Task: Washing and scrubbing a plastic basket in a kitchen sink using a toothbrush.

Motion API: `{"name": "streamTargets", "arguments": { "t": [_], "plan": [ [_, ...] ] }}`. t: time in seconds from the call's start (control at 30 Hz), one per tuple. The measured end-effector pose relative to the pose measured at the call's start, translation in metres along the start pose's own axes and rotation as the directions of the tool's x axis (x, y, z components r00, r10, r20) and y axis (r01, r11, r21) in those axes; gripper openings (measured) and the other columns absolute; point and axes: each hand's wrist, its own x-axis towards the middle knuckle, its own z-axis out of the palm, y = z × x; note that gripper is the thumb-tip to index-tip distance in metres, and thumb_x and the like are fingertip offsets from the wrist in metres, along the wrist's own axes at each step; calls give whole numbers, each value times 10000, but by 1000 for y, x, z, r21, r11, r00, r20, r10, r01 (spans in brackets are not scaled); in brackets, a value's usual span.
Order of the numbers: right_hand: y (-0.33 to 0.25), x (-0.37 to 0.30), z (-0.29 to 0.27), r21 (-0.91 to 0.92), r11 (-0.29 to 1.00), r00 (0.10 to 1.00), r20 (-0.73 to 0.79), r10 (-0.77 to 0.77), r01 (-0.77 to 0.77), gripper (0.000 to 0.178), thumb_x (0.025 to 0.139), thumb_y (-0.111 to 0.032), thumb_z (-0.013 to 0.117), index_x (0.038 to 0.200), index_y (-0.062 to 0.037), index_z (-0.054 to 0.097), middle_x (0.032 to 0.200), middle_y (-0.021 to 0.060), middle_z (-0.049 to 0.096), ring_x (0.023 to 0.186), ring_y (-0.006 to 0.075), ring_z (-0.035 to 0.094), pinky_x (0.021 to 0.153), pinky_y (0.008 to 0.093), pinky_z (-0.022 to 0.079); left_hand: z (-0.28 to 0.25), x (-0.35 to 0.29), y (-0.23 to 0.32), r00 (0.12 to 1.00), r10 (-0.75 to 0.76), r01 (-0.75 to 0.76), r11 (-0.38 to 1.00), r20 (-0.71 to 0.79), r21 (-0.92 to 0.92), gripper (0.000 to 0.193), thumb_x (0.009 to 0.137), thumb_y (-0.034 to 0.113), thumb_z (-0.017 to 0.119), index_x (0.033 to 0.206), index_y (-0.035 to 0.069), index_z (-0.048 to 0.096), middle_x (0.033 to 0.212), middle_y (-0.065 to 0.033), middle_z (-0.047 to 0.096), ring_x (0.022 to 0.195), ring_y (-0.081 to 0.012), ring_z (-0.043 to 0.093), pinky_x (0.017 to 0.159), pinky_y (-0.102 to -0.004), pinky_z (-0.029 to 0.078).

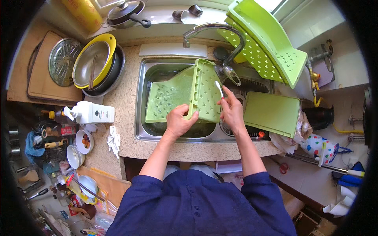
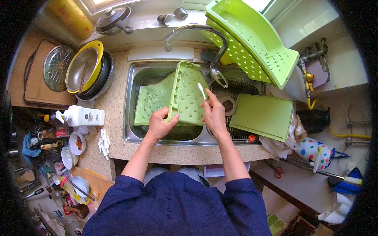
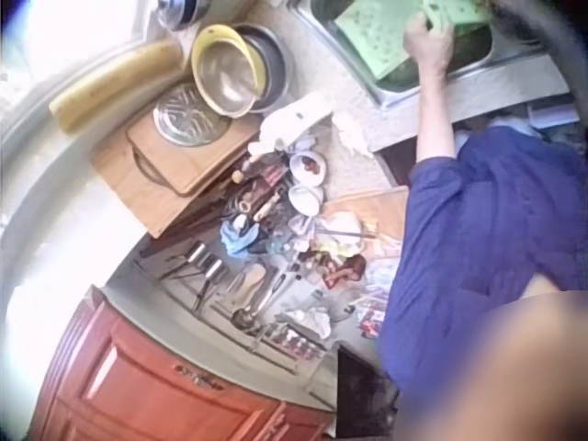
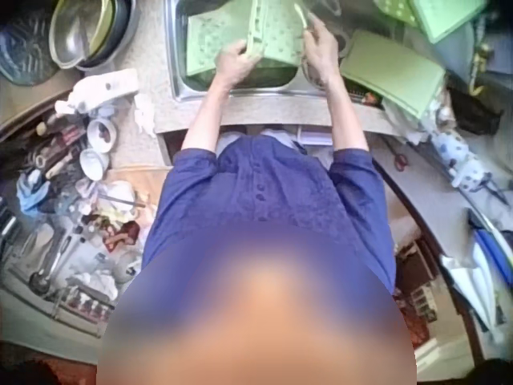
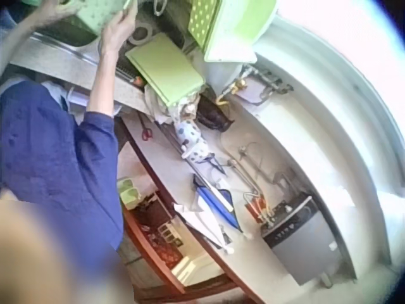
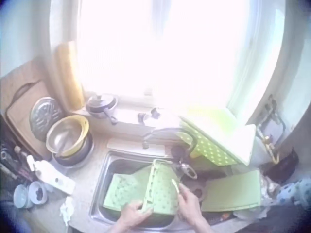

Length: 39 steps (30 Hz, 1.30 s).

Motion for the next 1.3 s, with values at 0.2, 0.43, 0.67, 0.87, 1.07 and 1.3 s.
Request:
{"name": "streamTargets", "arguments": {
  "t": [0.2, 0.43, 0.67, 0.87, 1.07, 1.3],
  "plan": [
    [-40, 15, 20, -310, 867, 919, 73, -388, 391, 369, 897, -10, 522, 1246, -76, 623, 641, 229, 507, 519, 156, 439, 540, 315, 417, 10, -4, 4, 999, 40, -41, 998, 11, 56, 277, 770, 316, 710, 724, 65, 604, 700, -78, 559, 691, -256, 578, 610, -383, 458],
    [-23, -40, 23, -344, 857, 921, 214, -326, 383, 391, 831, -3, 528, 1200, -49, 647, 919, 324, 619, 900, 454, 635, 790, 456, 521, 19, -9, 2, 995, 17, -17, 1000, -94, -2, 253, 766, 306, 714, 717, 80, 611, 691, -57, 561, 695, -253, 579, 599, -383, 452],
    [-56, 34, 36, -620, 744, 965, 98, -242, 250, 453, 804, -5, 520, 1229, -103, 640, 893, 293, 639, 896, 450, 634, 794, 485, 506, 32, -11, 9, 998, 43, -39, 994, -35, 103, 191, 806, 249, 706, 801, 66, 655, 753, -87, 615, 718, -264, 607, 649, -367, 479],
    [-52, -24, 15, -576, 775, 940, 336, -64, 259, 500, 828, -34, 547, 1312, -153, 590, 950, 264, 660, 862, 402, 661, 798, 461, 508, 18, -11, 13, 971, 12, -12, 1000, -239, 3, 228, 831, 257, 688, 776, 43, 630, 728, -100, 585, 668, -262, 580, 621, -359, 462],
    [-34, -20, 5, 202, 979, 998, 57, 6, -17, 442, 967, -65, 512, 1405, -112, 489, 658, -16, 559, 430, 30, 402, 380, 192, 320, 7, 3, 15, 961, -93, 73, 993, -262, -88, 276, 858, 340, 670, 817, 67, 668, 744, -78, 646, 679, -248, 628, 627, -370, 487],
    [37, 63, -29, 431, 896, 863, -405, 302, -111, 246, 931, -107, 555, 1114, 56, 562, 804, 94, 631, 425, 91, 453, 360, 263, 325, -22, 36, 15, 966, -183, 148, 971, -184, -185, 456, 907, 492, 600, 793, 55, 668, 628, -70, 620, 573, -181, 561, 577, -358, 440]
  ]
}}
